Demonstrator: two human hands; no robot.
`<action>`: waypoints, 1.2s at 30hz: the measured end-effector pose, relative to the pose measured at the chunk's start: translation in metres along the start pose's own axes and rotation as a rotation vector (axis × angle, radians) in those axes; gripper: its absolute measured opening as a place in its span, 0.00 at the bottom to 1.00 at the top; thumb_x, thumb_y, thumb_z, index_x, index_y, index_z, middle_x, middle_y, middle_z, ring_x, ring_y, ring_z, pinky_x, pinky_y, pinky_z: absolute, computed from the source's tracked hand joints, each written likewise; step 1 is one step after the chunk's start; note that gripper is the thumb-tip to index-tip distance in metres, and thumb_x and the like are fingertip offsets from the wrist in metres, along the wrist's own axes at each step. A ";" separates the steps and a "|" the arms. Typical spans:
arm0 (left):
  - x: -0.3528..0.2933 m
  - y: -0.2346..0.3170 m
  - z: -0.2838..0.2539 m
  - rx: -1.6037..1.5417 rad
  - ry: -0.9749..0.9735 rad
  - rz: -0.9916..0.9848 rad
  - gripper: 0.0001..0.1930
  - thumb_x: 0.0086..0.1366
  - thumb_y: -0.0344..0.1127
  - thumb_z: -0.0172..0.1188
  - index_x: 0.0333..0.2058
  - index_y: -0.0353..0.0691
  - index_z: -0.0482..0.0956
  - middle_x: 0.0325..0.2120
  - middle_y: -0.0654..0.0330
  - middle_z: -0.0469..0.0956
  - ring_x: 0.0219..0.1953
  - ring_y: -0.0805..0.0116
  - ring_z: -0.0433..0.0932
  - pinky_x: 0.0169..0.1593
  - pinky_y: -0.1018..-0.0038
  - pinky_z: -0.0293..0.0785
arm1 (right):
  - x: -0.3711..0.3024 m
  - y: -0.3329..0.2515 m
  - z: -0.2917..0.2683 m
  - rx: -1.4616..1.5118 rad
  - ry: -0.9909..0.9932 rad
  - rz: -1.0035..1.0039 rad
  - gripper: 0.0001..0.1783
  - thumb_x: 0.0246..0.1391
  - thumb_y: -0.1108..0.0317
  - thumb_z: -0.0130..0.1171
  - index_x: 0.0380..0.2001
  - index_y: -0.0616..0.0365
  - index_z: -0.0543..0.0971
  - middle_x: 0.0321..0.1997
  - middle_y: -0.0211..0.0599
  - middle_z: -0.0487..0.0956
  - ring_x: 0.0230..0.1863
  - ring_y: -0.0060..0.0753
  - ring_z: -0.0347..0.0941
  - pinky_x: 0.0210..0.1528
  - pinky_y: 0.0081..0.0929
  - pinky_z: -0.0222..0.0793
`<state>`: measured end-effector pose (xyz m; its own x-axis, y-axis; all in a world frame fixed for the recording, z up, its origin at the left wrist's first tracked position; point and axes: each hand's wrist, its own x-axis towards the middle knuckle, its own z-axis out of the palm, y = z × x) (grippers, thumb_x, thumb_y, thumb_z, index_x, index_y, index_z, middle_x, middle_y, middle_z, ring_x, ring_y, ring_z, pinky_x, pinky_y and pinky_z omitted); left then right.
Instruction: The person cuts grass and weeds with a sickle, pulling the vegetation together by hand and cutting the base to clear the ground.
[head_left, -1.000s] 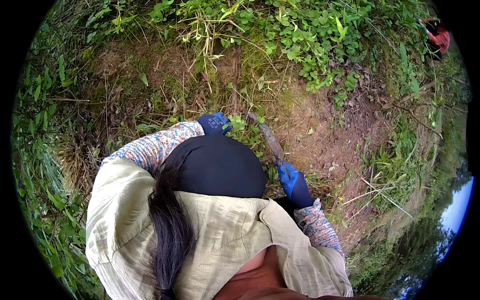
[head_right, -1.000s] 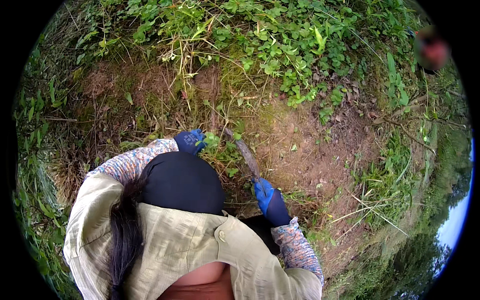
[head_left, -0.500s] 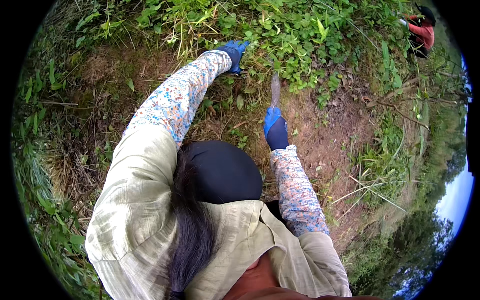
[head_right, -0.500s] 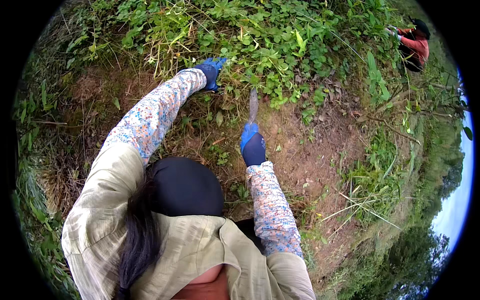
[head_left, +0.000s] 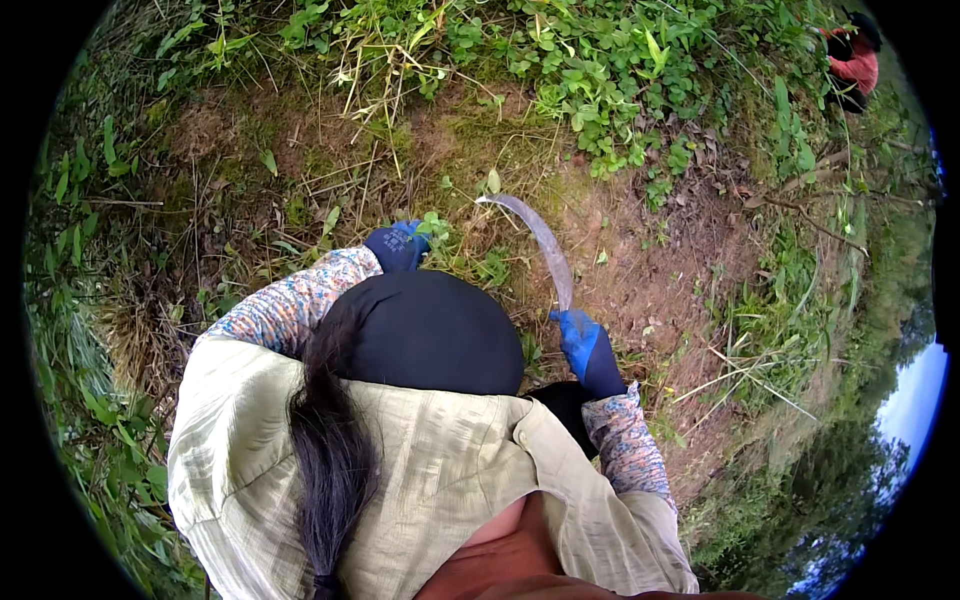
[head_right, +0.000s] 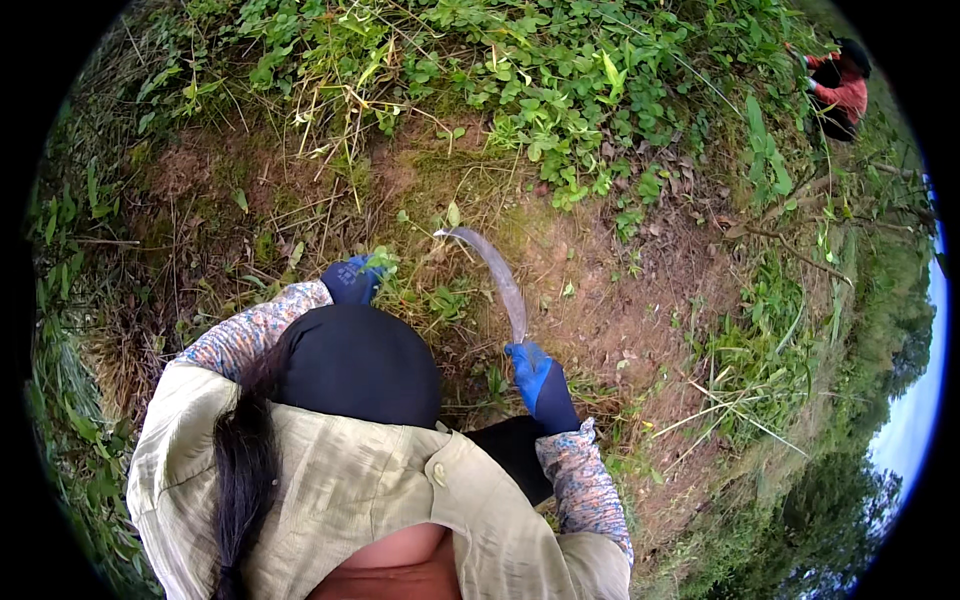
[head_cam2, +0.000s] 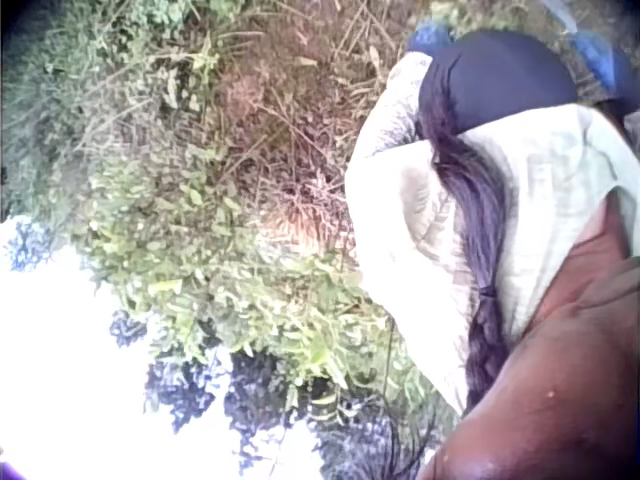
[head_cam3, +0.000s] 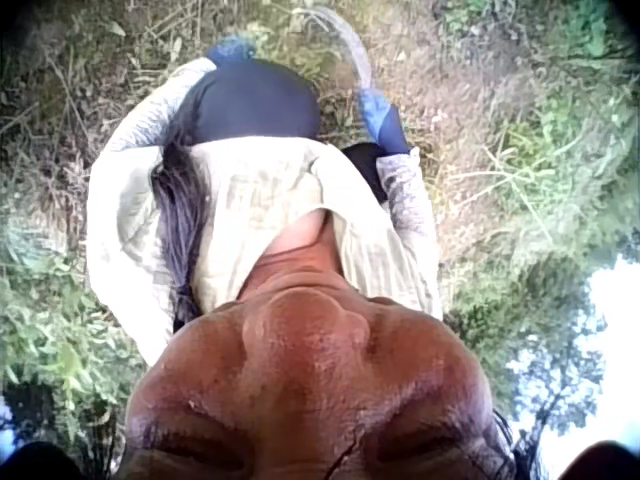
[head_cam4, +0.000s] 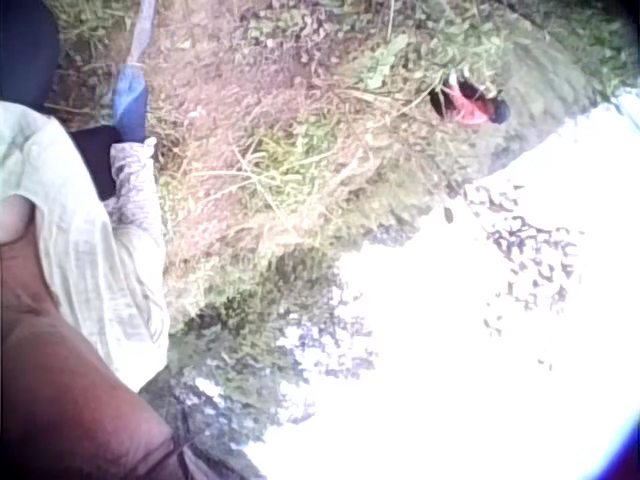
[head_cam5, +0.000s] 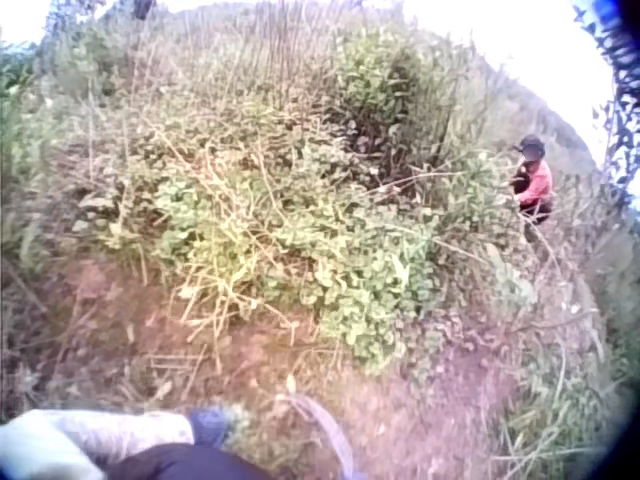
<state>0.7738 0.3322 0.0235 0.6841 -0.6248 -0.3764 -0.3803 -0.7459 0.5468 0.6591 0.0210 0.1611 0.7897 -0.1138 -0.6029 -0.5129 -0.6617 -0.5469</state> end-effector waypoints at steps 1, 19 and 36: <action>0.006 -0.014 0.009 0.024 0.137 0.069 0.25 0.56 0.44 0.59 0.51 0.39 0.72 0.50 0.45 0.72 0.50 0.50 0.75 0.52 0.56 0.70 | 0.028 0.013 -0.006 0.034 0.141 -0.083 0.18 0.65 0.57 0.46 0.44 0.59 0.78 0.20 0.25 0.68 0.21 0.16 0.63 0.24 0.21 0.60; 0.049 -0.026 0.014 -0.126 -0.213 0.062 0.36 0.50 0.56 0.66 0.51 0.36 0.71 0.48 0.44 0.73 0.52 0.47 0.72 0.56 0.60 0.67 | -0.027 0.073 0.093 -0.012 -0.065 -0.019 0.19 0.64 0.55 0.44 0.36 0.60 0.75 0.32 0.54 0.78 0.36 0.55 0.76 0.36 0.42 0.68; 0.083 -0.156 -0.032 -0.058 0.344 -0.693 0.54 0.49 0.58 0.69 0.65 0.38 0.48 0.65 0.47 0.50 0.64 0.46 0.58 0.62 0.61 0.63 | 0.186 -0.049 0.104 -0.293 0.003 -0.555 0.17 0.62 0.57 0.48 0.32 0.61 0.75 0.26 0.58 0.77 0.30 0.61 0.74 0.33 0.52 0.68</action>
<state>0.9096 0.4045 -0.0692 0.9122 0.0941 -0.3989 0.2318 -0.9212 0.3126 0.7963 0.1089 0.0151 0.9129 0.3035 -0.2729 0.0874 -0.7985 -0.5956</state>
